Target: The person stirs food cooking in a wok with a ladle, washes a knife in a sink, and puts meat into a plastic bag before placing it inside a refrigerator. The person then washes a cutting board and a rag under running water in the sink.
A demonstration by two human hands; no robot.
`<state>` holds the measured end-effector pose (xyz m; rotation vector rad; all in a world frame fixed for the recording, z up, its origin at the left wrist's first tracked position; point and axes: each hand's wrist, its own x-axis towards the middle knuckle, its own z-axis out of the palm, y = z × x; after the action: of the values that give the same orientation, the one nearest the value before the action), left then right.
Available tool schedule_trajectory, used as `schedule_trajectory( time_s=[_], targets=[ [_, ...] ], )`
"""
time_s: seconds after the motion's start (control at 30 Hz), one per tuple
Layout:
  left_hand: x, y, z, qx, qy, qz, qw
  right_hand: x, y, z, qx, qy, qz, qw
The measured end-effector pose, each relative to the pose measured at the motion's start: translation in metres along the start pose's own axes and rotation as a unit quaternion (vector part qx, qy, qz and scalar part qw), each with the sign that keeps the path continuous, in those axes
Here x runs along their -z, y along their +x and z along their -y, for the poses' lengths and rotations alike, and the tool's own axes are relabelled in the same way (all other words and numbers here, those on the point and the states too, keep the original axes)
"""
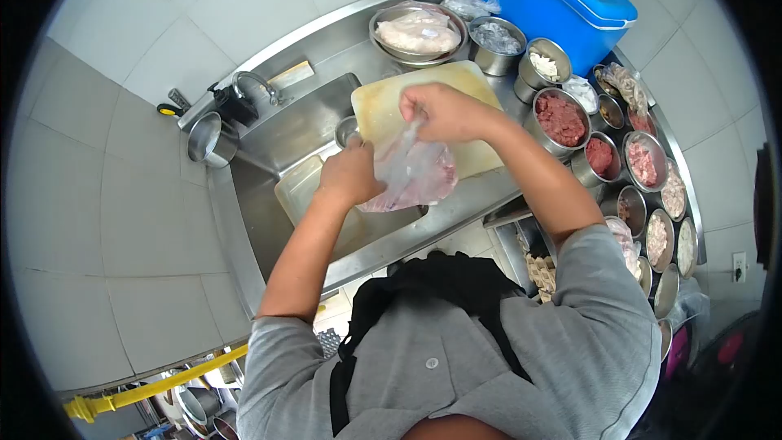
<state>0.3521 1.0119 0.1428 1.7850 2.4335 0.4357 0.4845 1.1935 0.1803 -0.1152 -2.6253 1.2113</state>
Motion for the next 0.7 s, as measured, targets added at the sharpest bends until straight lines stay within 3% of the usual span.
schedule_trajectory(
  time_s=[0.03,0.07,0.1,0.13,0.2,0.23,0.27,0.3,0.33,0.37,0.4,0.43,0.47,0.5,0.53,0.57,0.6,0.63,0.67,0.7],
  targets=[
    [0.002,0.003,0.002,0.059,0.073,0.153,0.984,-0.001,-0.01,-0.008,0.001,0.004,0.002,1.0],
    [0.004,0.007,0.004,0.115,0.144,0.302,0.935,-0.004,-0.02,-0.018,-0.036,-0.158,0.039,0.986],
    [0.007,0.013,0.007,0.117,0.145,0.306,0.934,-0.009,-0.026,-0.027,-0.072,-0.316,0.075,0.943],
    [0.01,0.021,0.01,0.093,0.068,0.356,0.927,-0.003,-0.029,-0.017,-0.073,-0.313,0.076,0.944],
    [0.006,0.025,0.01,0.065,-0.01,0.401,0.914,0.018,-0.032,0.013,-0.112,-0.174,0.282,0.937],
    [0.001,0.024,0.008,0.08,-0.387,0.351,0.849,0.015,-0.032,0.014,-0.113,-0.174,0.28,0.937],
    [-0.003,0.023,0.006,0.083,-0.705,0.25,0.658,0.01,-0.032,0.016,-0.047,-0.087,0.215,0.972],
    [-0.009,0.02,0.0,0.08,-0.702,0.256,0.66,0.006,-0.031,0.016,0.02,0.001,0.144,0.989],
    [-0.011,0.014,-0.014,0.011,-0.604,0.292,0.741,0.001,-0.026,0.012,0.016,0.001,0.136,0.991],
    [-0.008,0.012,-0.027,-0.059,-0.496,0.322,0.805,-0.006,-0.02,0.002,0.028,0.048,0.047,0.997],
    [0.003,0.014,-0.035,-0.028,-0.415,0.298,0.859,-0.013,-0.02,-0.008,0.041,0.095,-0.039,0.994],
    [-0.001,0.016,-0.032,-0.029,-0.415,0.3,0.858,-0.025,-0.027,-0.019,0.038,0.096,-0.041,0.994],
    [-0.006,0.017,-0.023,0.037,-0.411,0.232,0.881,-0.039,-0.033,-0.029,-0.029,0.314,-0.038,0.948],
    [-0.007,0.019,-0.017,0.103,-0.403,0.159,0.895,-0.051,-0.037,-0.035,-0.093,0.515,-0.03,0.852],
    [-0.006,0.016,-0.017,0.113,-0.418,0.147,0.889,-0.061,-0.045,-0.035,-0.09,0.514,-0.025,0.853],
    [-0.007,0.017,-0.016,0.116,-0.418,0.142,0.89,-0.071,-0.057,-0.033,-0.074,0.295,-0.058,0.951],
    [-0.014,0.017,-0.012,0.093,-0.357,0.137,0.919,-0.078,-0.065,-0.035,-0.054,0.06,-0.09,0.993],
    [-0.022,0.016,-0.008,0.069,-0.295,0.134,0.944,-0.083,-0.068,-0.041,-0.054,0.062,-0.086,0.993],
    [-0.034,0.02,0.001,0.072,-0.295,0.135,0.943,-0.087,-0.071,-0.046,-0.007,-0.083,-0.138,0.987],
    [-0.047,0.029,0.013,-0.06,-0.196,0.153,0.967,-0.09,-0.072,-0.051,0.042,-0.227,-0.189,0.955]
  ],
)
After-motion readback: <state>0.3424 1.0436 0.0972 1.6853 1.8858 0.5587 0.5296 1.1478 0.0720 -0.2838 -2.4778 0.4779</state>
